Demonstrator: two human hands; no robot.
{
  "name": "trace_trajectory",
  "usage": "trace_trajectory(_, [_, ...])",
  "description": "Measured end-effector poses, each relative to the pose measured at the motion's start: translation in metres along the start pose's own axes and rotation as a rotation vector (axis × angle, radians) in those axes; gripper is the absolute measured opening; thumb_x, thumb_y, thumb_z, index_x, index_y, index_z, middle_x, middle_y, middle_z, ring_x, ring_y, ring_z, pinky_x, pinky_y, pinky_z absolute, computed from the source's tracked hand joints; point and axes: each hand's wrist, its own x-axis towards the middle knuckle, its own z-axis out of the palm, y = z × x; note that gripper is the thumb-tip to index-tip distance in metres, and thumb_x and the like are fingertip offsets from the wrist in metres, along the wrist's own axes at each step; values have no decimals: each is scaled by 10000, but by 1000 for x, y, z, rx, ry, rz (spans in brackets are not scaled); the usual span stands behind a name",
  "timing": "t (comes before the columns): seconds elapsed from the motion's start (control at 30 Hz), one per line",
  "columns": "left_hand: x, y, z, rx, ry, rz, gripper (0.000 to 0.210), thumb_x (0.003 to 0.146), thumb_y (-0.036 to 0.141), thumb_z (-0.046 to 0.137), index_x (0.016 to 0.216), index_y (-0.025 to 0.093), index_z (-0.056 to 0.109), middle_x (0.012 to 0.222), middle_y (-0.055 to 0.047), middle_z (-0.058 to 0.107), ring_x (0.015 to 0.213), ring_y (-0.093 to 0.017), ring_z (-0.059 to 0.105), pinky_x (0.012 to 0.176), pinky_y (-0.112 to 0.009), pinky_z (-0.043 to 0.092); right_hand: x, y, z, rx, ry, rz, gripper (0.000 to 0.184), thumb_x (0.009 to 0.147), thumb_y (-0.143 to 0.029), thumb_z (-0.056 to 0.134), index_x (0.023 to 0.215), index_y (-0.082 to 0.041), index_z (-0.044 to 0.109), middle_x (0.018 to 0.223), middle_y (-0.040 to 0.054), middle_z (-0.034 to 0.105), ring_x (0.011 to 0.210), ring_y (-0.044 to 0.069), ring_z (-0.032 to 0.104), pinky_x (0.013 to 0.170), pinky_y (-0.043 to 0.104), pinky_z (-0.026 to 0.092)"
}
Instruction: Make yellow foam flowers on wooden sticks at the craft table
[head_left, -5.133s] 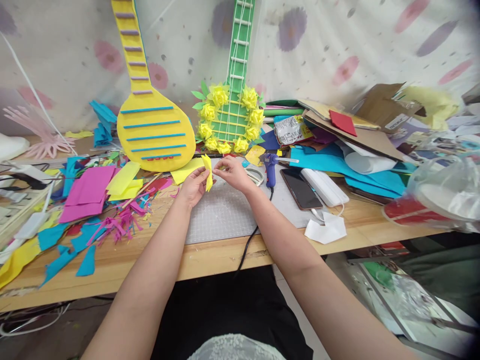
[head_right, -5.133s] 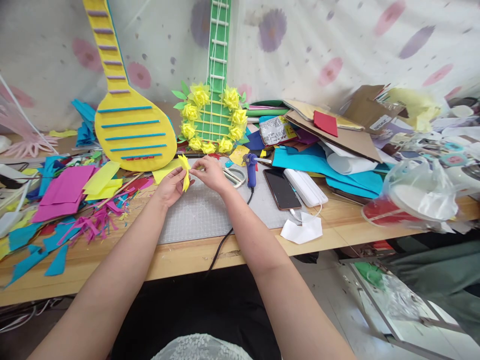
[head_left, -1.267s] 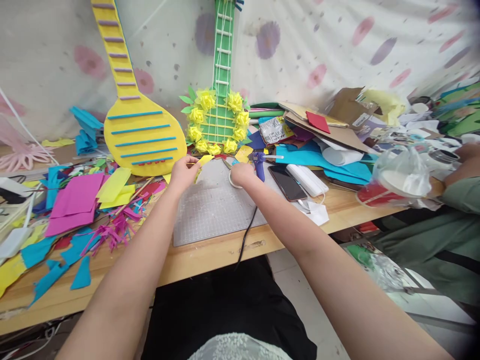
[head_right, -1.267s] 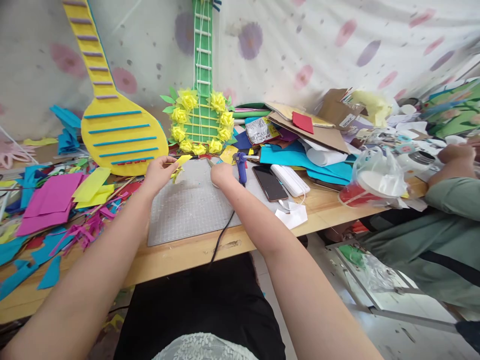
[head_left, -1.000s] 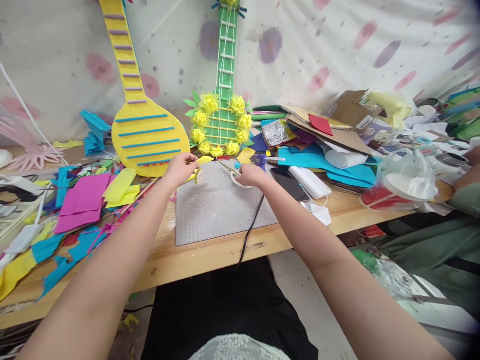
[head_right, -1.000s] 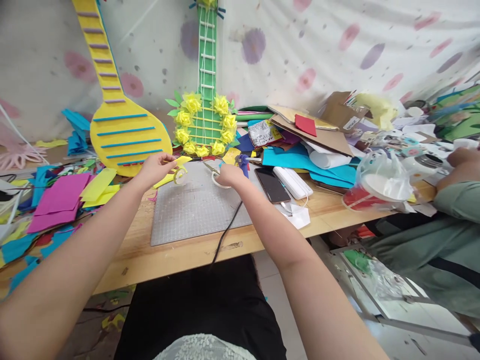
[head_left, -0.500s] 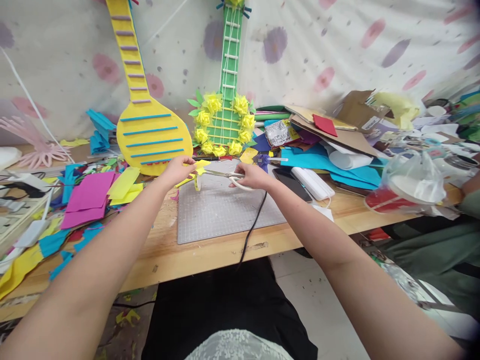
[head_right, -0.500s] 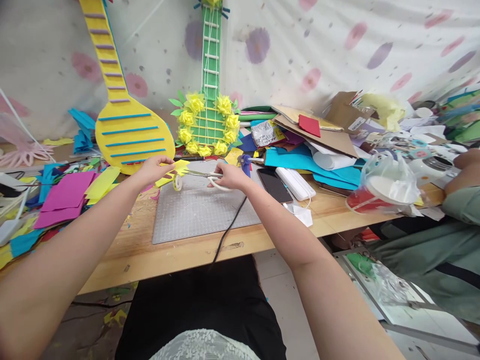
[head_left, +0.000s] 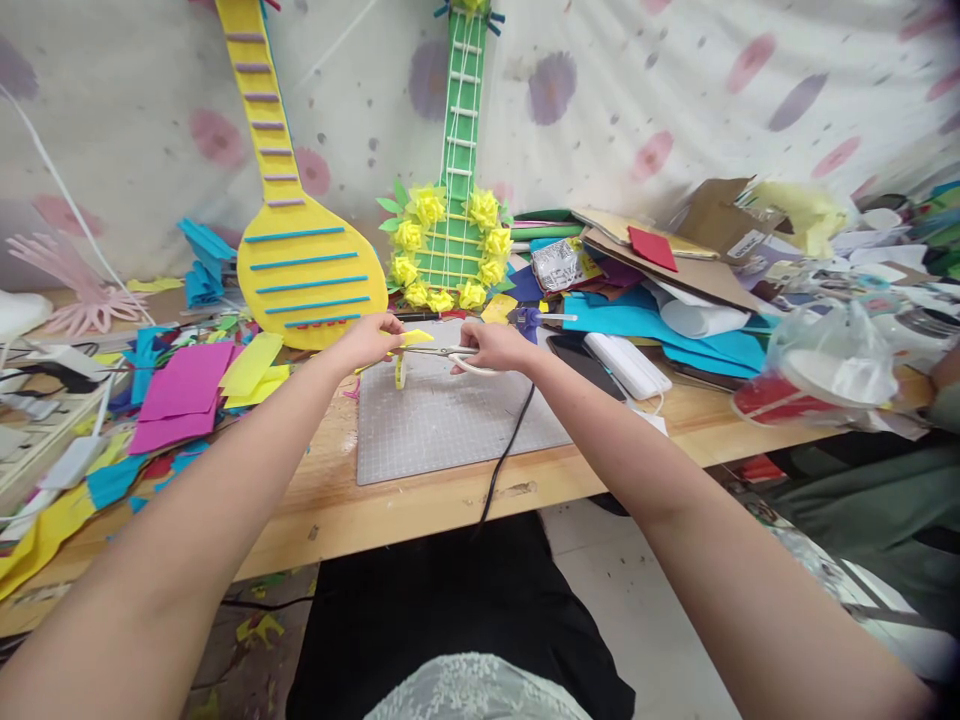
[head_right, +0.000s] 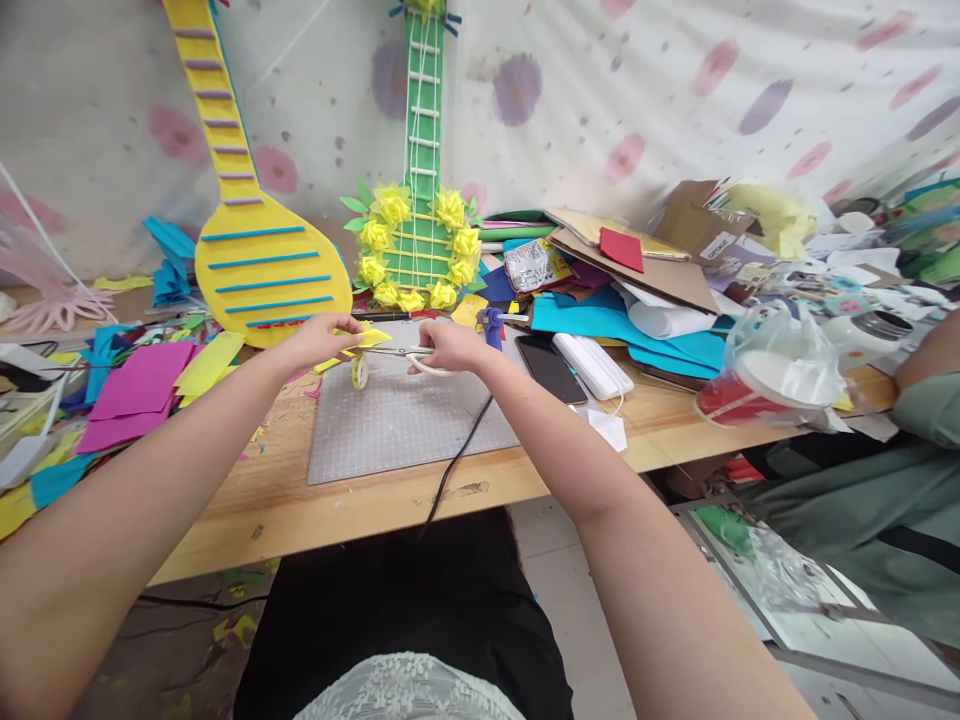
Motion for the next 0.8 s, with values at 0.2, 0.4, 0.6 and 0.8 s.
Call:
trace_trajectory(0.2, [2,1,1,-15,-33,-13,93,630,128,652,660,153,567,700,-20,606,557,-140,608,563,-268,491,0,2,0,-12,-9,-12,488,555,-624,651,790,-212,537,808,-1,636,675,126,523,540,217,265])
trace_trajectory(0.4, [1,-3,1,-57,-4,-30,78,670,135,619,693,153,546,709,-19,592,564,-136,618,548,-252,488,-2,6,7,-36,-12,94,493,601,-629,611,853,-214,531,836,23,640,709,158,550,547,234,310])
trace_trajectory(0.6, [3,-8,2,-127,70,-45,109,678,155,620,718,155,519,685,3,577,554,-123,616,536,-229,485,1,3,26,-102,24,347,385,759,-410,525,1051,-160,502,1029,135,623,911,246,577,686,313,414])
trace_trajectory(0.8, [2,-12,7,-211,133,-59,92,699,135,595,732,149,510,646,17,553,544,-114,609,508,-207,476,6,-21,34,-132,221,299,278,758,-255,529,984,-95,554,1118,202,565,1100,294,487,874,371,392])
